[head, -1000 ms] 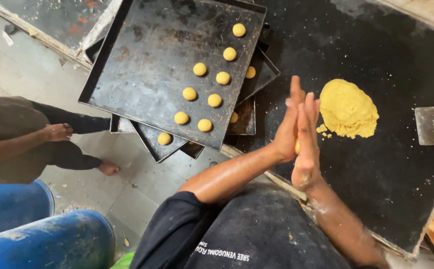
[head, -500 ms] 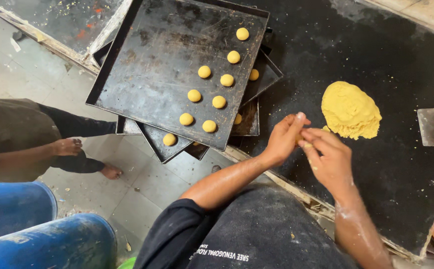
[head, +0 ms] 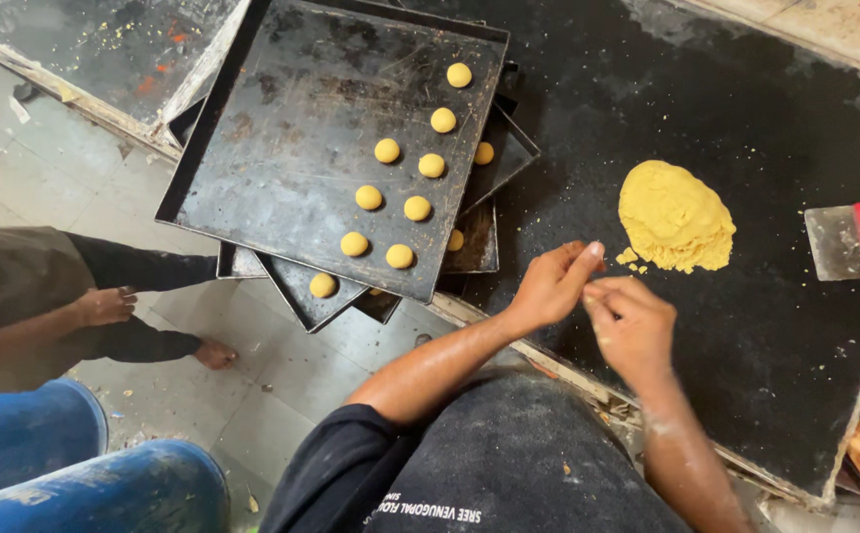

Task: The person repeatedly pinches small portions of yellow dough from a large mass on a table, rolls them into uniform balls between their palms, and places them onto a metal baking tray. The process is continuous and repetitive, filling the tray with prepared dough balls.

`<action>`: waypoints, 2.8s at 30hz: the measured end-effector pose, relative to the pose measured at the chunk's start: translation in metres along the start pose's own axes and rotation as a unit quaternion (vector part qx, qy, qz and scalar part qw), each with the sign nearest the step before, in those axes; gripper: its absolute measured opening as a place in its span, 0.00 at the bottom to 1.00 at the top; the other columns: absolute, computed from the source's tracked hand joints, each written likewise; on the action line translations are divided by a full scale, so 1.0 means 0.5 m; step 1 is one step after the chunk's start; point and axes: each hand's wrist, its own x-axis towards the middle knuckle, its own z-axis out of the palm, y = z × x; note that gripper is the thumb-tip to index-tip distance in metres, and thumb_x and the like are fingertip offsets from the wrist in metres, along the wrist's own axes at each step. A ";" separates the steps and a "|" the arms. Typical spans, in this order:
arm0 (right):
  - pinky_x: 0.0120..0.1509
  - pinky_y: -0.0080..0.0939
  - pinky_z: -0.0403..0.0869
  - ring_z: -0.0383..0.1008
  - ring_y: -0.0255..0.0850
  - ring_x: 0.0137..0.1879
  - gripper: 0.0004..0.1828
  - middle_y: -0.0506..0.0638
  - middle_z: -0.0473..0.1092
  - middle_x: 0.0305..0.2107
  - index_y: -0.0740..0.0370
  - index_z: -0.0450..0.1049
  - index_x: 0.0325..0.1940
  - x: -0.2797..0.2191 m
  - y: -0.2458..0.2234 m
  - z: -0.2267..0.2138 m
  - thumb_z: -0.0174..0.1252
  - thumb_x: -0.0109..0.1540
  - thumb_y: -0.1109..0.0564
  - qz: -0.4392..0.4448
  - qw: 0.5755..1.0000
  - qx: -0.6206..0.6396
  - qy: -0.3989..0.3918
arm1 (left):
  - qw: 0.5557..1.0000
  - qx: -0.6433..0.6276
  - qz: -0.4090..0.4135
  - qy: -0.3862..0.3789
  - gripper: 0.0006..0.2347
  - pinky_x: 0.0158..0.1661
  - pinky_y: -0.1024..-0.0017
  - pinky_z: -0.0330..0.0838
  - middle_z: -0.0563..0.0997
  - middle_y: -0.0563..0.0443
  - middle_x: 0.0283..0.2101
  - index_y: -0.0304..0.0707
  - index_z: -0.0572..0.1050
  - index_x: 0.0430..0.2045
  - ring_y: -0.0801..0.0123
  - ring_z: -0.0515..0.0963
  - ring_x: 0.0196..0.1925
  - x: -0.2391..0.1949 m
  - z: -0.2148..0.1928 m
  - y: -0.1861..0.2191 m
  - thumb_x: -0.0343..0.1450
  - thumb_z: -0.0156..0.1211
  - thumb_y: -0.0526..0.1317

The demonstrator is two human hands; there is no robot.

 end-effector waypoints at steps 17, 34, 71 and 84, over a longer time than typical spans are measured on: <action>0.81 0.53 0.58 0.59 0.51 0.77 0.32 0.65 0.59 0.70 0.69 0.65 0.70 0.066 0.120 0.016 0.40 0.75 0.39 0.015 0.962 0.262 0.077 | 0.939 -0.312 -0.134 -0.046 0.26 0.65 0.63 0.57 0.61 0.40 0.70 0.33 0.56 0.70 0.62 0.62 0.69 0.009 0.113 -0.018 0.81 0.42 0.53; 0.86 0.53 0.27 0.23 0.52 0.87 0.58 0.62 0.25 0.81 0.64 0.28 0.81 0.074 -0.177 -0.033 0.22 0.66 0.16 -0.160 0.957 0.239 -0.022 | 0.963 -0.144 0.226 -0.041 0.32 0.81 0.62 0.32 0.32 0.40 0.82 0.29 0.36 0.77 0.58 0.31 0.84 -0.023 0.038 0.217 0.84 0.26 0.56; 0.89 0.51 0.32 0.21 0.47 0.87 0.62 0.49 0.23 0.82 0.60 0.28 0.82 0.097 -0.220 -0.003 0.40 0.62 0.16 -0.166 0.965 0.197 -0.054 | 0.959 -0.123 0.245 -0.076 0.36 0.81 0.66 0.29 0.31 0.42 0.81 0.35 0.31 0.78 0.62 0.32 0.84 -0.085 -0.028 0.260 0.82 0.30 0.61; 0.88 0.62 0.30 0.16 0.50 0.87 0.51 0.57 0.19 0.79 0.54 0.26 0.83 0.072 -0.209 -0.020 0.30 0.65 0.28 -0.280 0.958 0.063 -0.032 | 0.964 -0.197 0.175 -0.028 0.43 0.79 0.57 0.28 0.32 0.32 0.78 0.20 0.40 0.70 0.47 0.31 0.82 -0.044 -0.024 0.276 0.77 0.22 0.69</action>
